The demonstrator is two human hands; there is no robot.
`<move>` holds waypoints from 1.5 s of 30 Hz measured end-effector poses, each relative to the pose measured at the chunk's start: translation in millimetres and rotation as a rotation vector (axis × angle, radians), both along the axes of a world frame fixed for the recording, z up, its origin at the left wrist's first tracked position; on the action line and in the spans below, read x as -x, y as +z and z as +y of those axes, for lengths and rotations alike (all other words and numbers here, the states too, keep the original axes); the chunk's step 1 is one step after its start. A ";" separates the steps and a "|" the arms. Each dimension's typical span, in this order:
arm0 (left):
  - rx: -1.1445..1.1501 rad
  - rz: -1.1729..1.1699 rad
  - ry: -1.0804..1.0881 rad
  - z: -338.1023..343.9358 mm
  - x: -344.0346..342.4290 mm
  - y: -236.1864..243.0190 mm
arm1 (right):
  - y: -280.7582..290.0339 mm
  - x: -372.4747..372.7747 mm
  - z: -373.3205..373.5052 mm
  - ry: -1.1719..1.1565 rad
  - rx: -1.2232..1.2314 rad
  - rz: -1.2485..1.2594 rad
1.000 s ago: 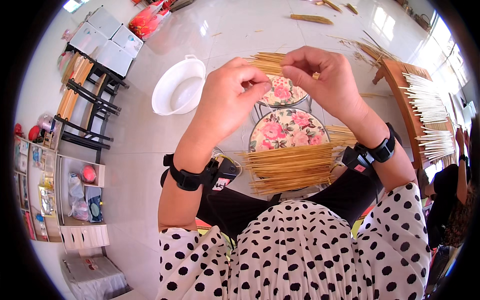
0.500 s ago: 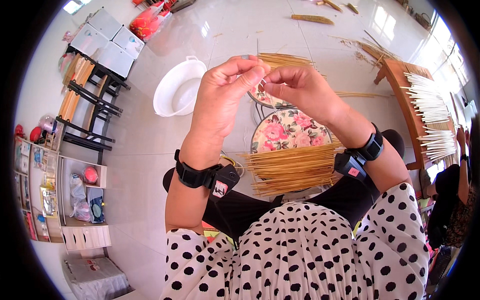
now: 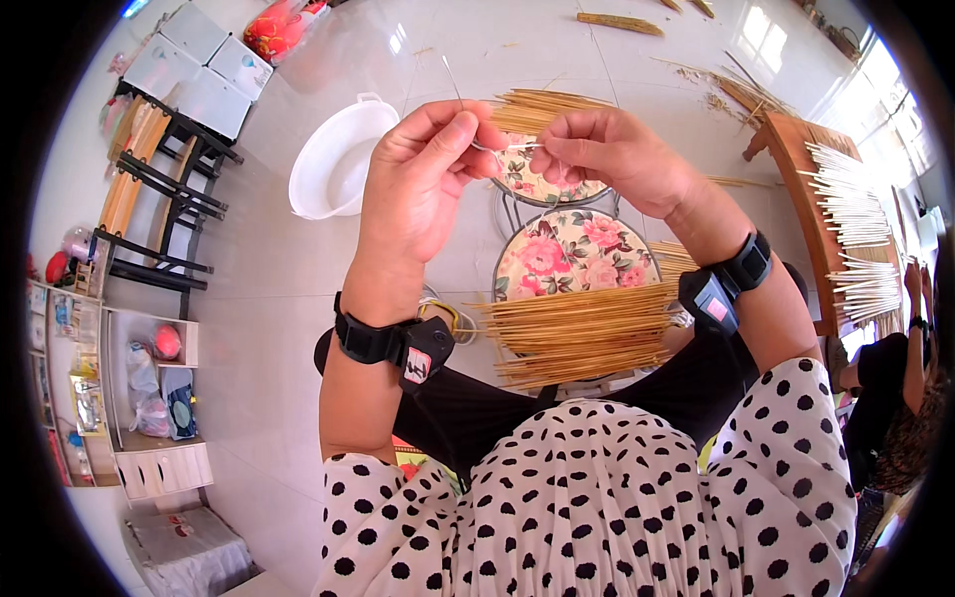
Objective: The person organizes bamboo sticks on a stool, aligns them, and uses pliers and string to bind them together.
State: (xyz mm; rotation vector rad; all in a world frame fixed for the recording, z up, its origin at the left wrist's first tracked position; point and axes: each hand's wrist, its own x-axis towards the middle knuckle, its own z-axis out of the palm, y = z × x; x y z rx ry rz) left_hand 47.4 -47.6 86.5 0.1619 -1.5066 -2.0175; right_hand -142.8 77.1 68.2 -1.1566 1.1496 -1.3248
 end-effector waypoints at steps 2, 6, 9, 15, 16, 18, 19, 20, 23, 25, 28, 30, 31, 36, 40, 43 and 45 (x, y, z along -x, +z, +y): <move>0.049 -0.031 -0.009 -4.9 -5.0 -4.0 | -6.3 7.0 0.8 -0.007 -0.074 0.067; 0.336 -0.261 0.021 -2.2 -4.1 -20.6 | -50.5 53.0 -3.4 -0.198 -0.112 0.444; 0.281 -0.399 0.042 -2.5 -1.7 -53.2 | -81.6 78.5 -5.6 -0.455 -0.279 0.947; 0.198 -0.497 0.060 -12.0 0.8 -73.7 | -142.5 114.0 -23.2 -0.543 -0.208 1.137; 0.196 -0.511 0.061 -13.1 1.8 -72.5 | -149.1 117.6 -27.6 -0.556 -0.200 1.141; 0.171 -0.540 0.090 -14.5 0.4 -75.1 | -159.9 120.0 -40.7 -0.582 -0.180 1.143; 0.160 -0.557 0.104 -15.2 -1.0 -76.3 | -163.3 120.0 -48.2 -0.580 -0.187 1.159; 0.158 -0.571 0.115 -16.6 -2.3 -77.5 | -166.9 120.1 -55.7 -0.579 -0.196 1.175; 0.150 -0.592 0.149 -19.1 -8.9 -79.3 | -185.5 120.9 -73.2 -0.594 -0.191 1.190; 0.140 -0.573 0.171 -21.3 -10.6 -81.6 | -199.0 122.0 -84.3 -0.611 -0.177 1.190; 0.129 -0.579 0.190 -24.3 -10.5 -83.0 | -212.8 126.1 -93.9 -0.630 -0.179 1.246; 0.102 -0.571 0.183 -25.3 -9.8 -81.0 | -218.0 127.5 -100.4 -0.655 -0.162 1.265; 0.089 -0.570 0.180 -25.5 -9.6 -79.4 | -219.7 127.1 -104.0 -0.671 -0.152 1.275; 0.077 -0.570 0.168 -25.3 -10.2 -71.5 | -223.8 128.6 -114.0 -0.706 -0.142 1.333; 0.060 -0.529 0.166 -25.5 -10.3 -70.0 | -226.1 129.3 -115.5 -0.710 -0.128 1.326; 0.052 -0.532 0.167 -25.2 -11.1 -70.3 | -226.8 128.7 -116.7 -0.691 -0.112 1.309; 0.052 -0.522 0.165 -25.4 -10.9 -70.3 | -226.7 128.1 -117.8 -0.687 -0.107 1.317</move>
